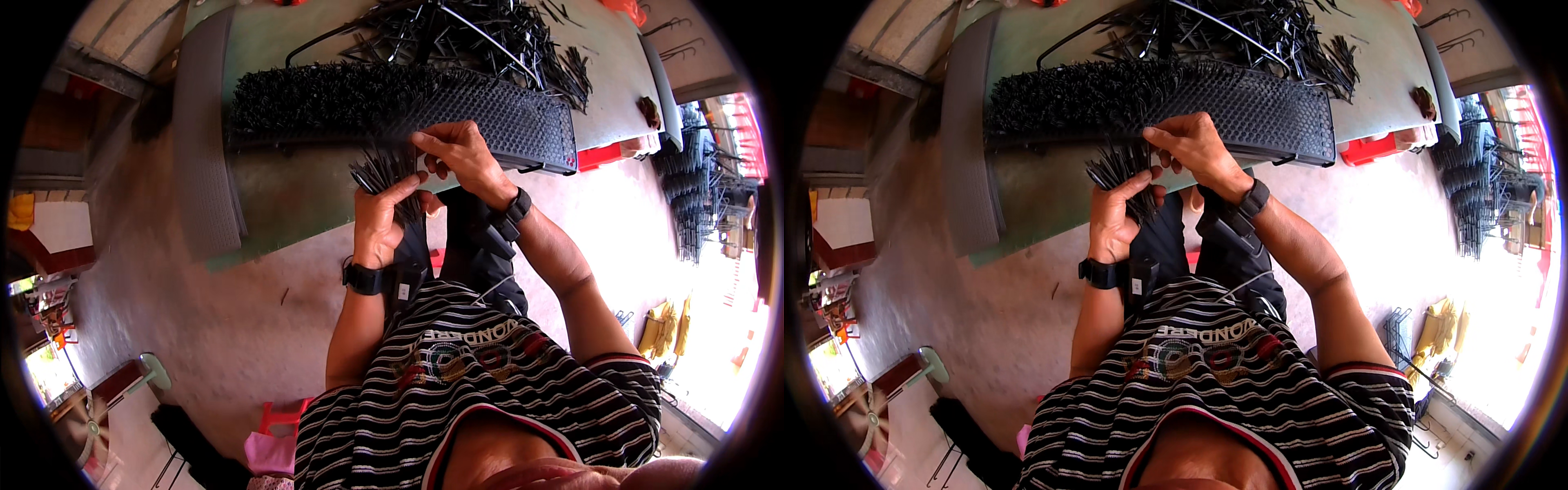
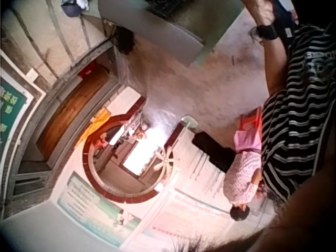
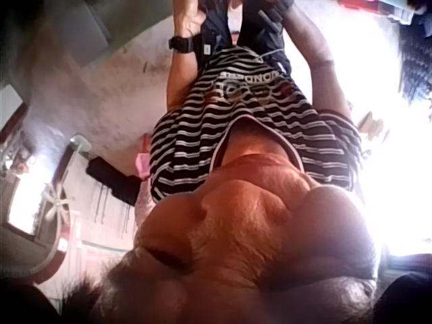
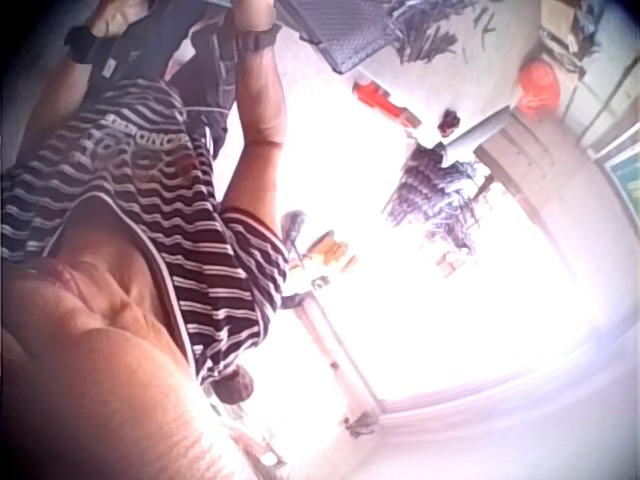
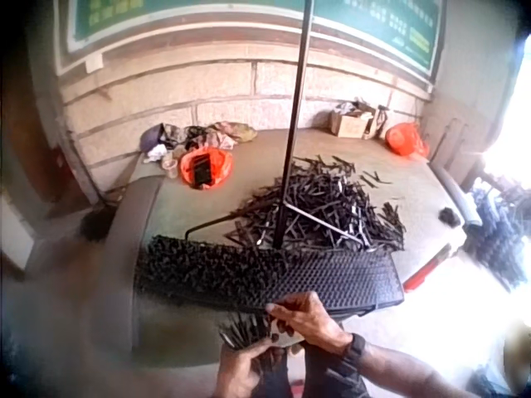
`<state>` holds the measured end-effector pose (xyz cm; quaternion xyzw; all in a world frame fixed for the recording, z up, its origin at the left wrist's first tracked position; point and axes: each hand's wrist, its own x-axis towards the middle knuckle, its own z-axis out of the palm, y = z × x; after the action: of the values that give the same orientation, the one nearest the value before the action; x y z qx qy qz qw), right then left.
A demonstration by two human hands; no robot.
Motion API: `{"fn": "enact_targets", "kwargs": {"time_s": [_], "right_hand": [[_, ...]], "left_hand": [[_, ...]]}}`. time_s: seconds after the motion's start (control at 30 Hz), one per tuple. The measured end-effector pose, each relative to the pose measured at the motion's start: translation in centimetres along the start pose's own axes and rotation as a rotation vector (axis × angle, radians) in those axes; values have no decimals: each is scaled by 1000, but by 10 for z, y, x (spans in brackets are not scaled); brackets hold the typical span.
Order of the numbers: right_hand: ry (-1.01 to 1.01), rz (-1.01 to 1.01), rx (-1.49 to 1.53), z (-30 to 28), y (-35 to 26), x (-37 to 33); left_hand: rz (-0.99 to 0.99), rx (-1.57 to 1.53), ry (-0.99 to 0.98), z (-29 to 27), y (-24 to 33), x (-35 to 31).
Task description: The person inserts black plastic bristles into the holes of a rectangular broom head base. They pick up bundles of bristles from a pile on the table and push them into the base by hand, working systematically across the surface.
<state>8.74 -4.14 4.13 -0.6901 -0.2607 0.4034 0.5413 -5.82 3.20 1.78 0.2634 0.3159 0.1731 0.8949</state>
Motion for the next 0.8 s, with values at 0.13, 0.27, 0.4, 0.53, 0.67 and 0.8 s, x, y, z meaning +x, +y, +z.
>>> {"fn": "enact_targets", "kwargs": {"time_s": [0.13, 0.27, 0.4, 0.53, 0.67, 0.8], "right_hand": [[108, -130, 103, 1, -8, 5], [345, -440, -31, 14, -18, 10], [386, -606, -200, 19, -5, 23], [403, -588, -279, 25, 2, 30], [338, -760, -578, 20, 5, 38], [352, -918, -886, 17, -3, 42]], "left_hand": [[2, 23, 53, -11, -3, 5], [18, 28, 105, -21, -1, 8], [-8, -34, 133, -20, 1, 6], [14, -97, 200, -15, 2, 5], [30, -73, 208, -17, -1, 6], [72, -54, 201, -16, -1, 5]]}}
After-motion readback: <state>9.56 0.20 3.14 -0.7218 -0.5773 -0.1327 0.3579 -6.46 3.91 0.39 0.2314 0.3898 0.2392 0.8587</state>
